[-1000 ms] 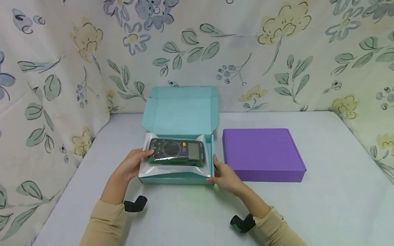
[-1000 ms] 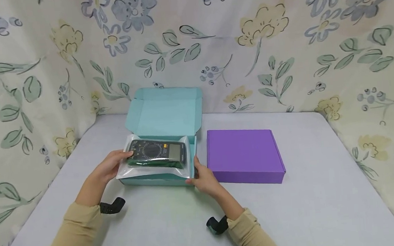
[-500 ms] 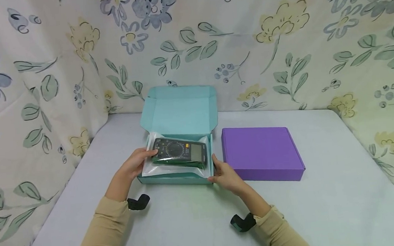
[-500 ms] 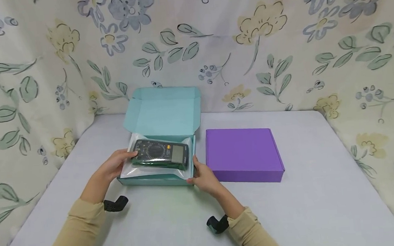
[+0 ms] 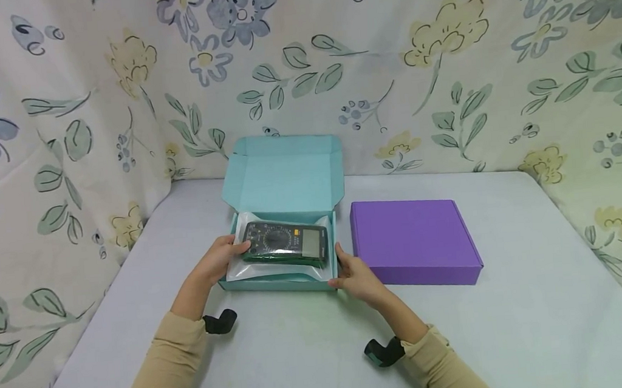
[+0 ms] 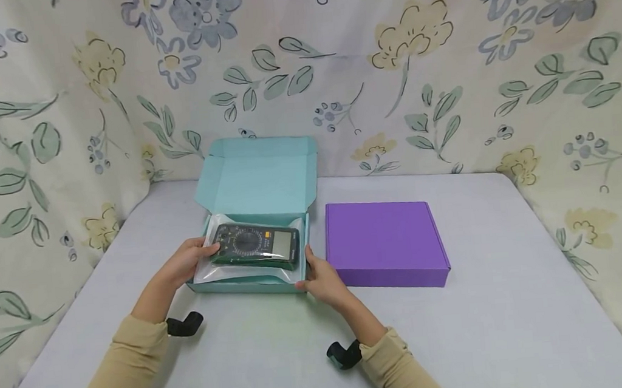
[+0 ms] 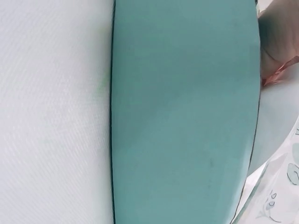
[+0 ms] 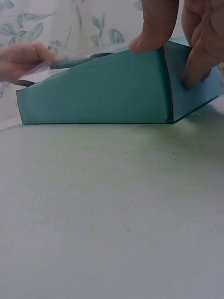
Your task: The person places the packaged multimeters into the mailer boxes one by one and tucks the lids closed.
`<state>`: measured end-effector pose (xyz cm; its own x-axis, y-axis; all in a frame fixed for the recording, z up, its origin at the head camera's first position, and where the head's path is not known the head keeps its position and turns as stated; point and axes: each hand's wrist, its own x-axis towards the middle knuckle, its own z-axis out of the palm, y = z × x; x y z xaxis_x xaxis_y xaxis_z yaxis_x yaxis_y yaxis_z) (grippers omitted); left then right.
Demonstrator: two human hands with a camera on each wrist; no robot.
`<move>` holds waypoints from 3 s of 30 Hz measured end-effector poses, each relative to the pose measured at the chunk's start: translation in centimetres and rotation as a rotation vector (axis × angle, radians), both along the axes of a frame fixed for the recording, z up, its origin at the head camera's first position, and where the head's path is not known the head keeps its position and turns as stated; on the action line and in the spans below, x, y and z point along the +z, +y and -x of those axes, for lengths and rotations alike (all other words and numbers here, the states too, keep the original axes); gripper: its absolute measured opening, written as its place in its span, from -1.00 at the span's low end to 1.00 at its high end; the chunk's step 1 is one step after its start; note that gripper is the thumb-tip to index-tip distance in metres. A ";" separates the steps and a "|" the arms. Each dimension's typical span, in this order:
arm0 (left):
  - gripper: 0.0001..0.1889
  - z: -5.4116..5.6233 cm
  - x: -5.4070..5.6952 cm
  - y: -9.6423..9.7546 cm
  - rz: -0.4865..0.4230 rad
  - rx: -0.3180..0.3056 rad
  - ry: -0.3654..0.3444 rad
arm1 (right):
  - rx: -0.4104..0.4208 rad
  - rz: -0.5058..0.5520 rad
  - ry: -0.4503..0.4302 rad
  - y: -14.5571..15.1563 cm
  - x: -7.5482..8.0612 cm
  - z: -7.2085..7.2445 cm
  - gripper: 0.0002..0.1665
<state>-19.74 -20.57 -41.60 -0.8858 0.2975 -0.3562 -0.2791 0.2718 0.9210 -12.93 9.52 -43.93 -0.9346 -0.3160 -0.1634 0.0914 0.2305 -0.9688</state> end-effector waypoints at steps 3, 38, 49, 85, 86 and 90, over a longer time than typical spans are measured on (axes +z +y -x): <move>-0.41 0.1 0.1 0.1 0.048 0.003 0.026 | -0.002 0.002 0.009 0.0 0.1 0.0 -0.01; -0.31 0.0 0.4 1.6 0.455 0.074 0.092 | 0.000 -0.033 0.025 -0.6 0.0 0.0 -0.01; -0.36 0.4 1.4 2.0 0.357 0.048 0.164 | -0.001 -0.152 0.054 0.6 1.1 0.4 -0.04; -0.27 6.1 4.8 -0.8 -0.193 0.265 0.041 | -0.265 0.540 -0.183 1.0 3.7 10.5 -0.22; -0.28 6.1 4.8 -0.8 -0.177 0.258 0.049 | -0.266 0.544 -0.183 1.0 3.7 10.4 -0.22; -0.28 6.1 4.6 -0.7 -0.129 0.238 0.074 | -0.249 0.529 -0.161 1.2 3.7 10.2 -0.22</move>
